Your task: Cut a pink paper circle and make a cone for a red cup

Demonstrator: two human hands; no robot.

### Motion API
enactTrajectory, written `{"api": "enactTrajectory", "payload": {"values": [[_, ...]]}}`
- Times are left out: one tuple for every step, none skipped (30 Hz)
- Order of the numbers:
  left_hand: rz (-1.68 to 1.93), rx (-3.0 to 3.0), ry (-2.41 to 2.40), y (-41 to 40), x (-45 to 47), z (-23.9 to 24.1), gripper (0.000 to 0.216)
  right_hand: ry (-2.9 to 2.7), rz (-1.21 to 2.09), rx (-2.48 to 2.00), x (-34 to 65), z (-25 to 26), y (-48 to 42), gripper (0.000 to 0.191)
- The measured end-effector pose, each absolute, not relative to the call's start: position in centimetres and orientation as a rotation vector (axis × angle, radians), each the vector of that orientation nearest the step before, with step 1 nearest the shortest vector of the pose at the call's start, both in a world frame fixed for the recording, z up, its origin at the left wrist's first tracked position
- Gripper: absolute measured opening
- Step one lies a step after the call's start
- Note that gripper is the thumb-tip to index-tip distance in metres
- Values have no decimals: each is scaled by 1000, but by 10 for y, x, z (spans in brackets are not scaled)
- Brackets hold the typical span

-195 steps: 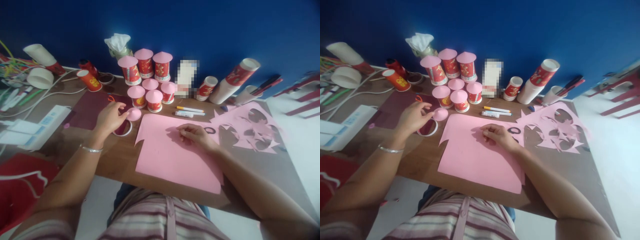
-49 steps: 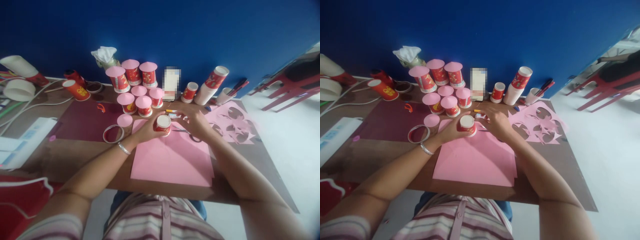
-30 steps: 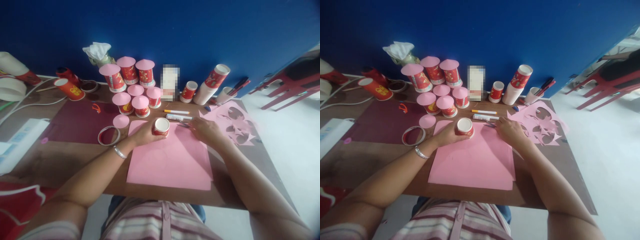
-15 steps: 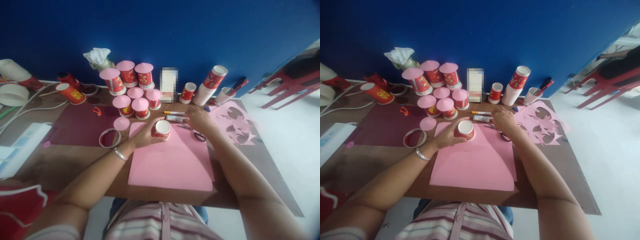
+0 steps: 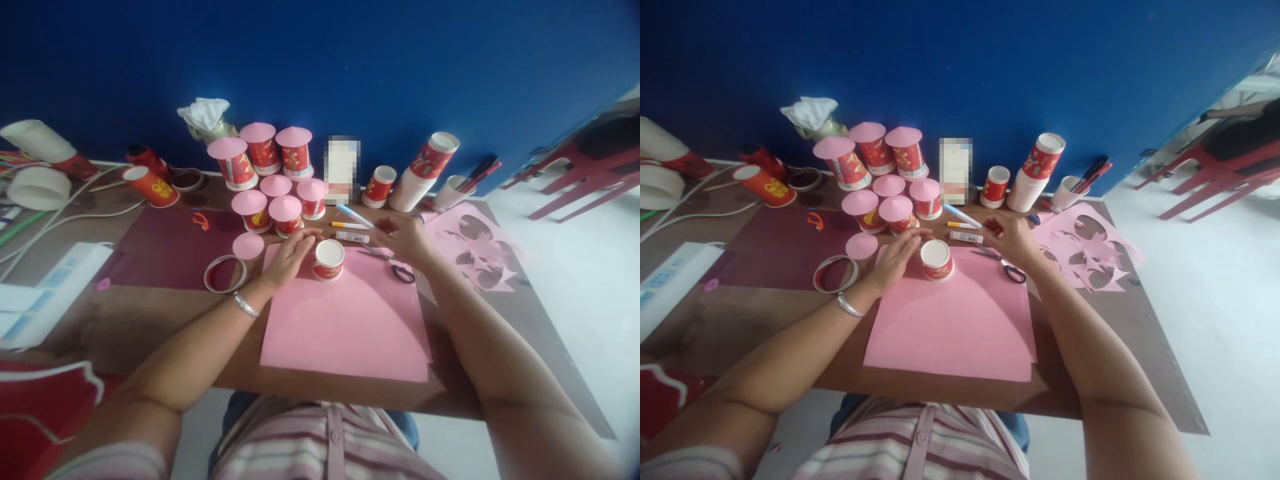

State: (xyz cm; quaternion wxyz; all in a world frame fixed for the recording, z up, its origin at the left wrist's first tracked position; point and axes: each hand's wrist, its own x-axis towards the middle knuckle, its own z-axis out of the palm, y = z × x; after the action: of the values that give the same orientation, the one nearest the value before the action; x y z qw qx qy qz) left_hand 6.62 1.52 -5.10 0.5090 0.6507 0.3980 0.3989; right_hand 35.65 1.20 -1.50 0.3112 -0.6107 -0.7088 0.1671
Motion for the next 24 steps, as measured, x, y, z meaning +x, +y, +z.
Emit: {"api": "enactTrajectory", "payload": {"values": [[963, 1562, 976, 16, 67, -53, 43, -1795, 607, -1527, 353, -15, 10, 25], [962, 1554, 985, 17, 68, -55, 41, -1717, 773, -1456, 348, -16, 7, 27], [962, 1548, 990, 18, 68, -57, 40, -1643, 923, -1406, 344, -17, 5, 31], [969, 1543, 990, 19, 69, -59, 39, -1571, 1025, -1381, 339, -19, 3, 34], [981, 1540, 988, 20, 69, -61, 39, -1520, 1084, -1373, 334, -21, 2, 37], [991, 1543, 991, 20, 69, -62, 40, -1492, 1110, -1375, 329, -23, 0, 40], [998, 1551, 1000, 21, 69, -62, 41, -1484, 1119, -1384, 326, -25, -1, 42], [999, 1564, 1010, 21, 69, -61, 41, -1489, 1123, -1393, 323, -27, -1, 43], [995, 1581, 1013, 20, 69, -60, 39, -1496, 1127, -1400, 321, -28, -1, 44], [992, 1600, 1012, 20, 68, -58, 36, -1498, 1137, -1402, 320, -29, -1, 45], [991, 1615, 1008, 19, 68, -56, 33, -1493, 1155, -1398, 320, -30, -1, 46], [996, 1625, 1004, 18, 68, -54, 30, -1481, 1176, -1389, 320, -30, 0, 47], [1002, 1632, 1003, 18, 68, -52, 29, -1469, 1196, -1379, 320, -31, 0, 48], [1008, 1640, 1012, 17, 68, -49, 29, -1460, 1216, -1369, 320, -32, 0, 48], [1010, 1653, 1031, 15, 67, -47, 29, -1453, 1234, -1359, 320, -33, 0, 47], [1005, 1672, 1052, 14, 67, -44, 28, -1442, 1251, -1346, 320, -35, 0, 45], [996, 1695, 1072, 13, 67, -42, 27, -1416, 1275, -1324, 320, -36, 0, 43], [980, 1720, 1089, 13, 67, -40, 25, -1369, 1309, -1291, 319, -38, 0, 41], [963, 1740, 1099, 12, 66, -39, 23, -1301, 1351, -1246, 317, -40, -1, 40], [946, 1753, 1103, 12, 66, -38, 22, -1219, 1396, -1193, 316, -42, -1, 39], [928, 1762, 1096, 13, 66, -38, 22, -1138, 1440, -1140, 314, -43, -2, 39], [911, 1769, 1078, 13, 66, -39, 23, -1068, 1479, -1098, 312, -45, -3, 40], [893, 1781, 1053, 14, 66, -41, 23, -1015, 1514, -1072, 309, -46, -4, 41], [875, 1803, 1025, 16, 66, -42, 23, -977, 1544, -1063, 307, -47, -5, 41]]}}
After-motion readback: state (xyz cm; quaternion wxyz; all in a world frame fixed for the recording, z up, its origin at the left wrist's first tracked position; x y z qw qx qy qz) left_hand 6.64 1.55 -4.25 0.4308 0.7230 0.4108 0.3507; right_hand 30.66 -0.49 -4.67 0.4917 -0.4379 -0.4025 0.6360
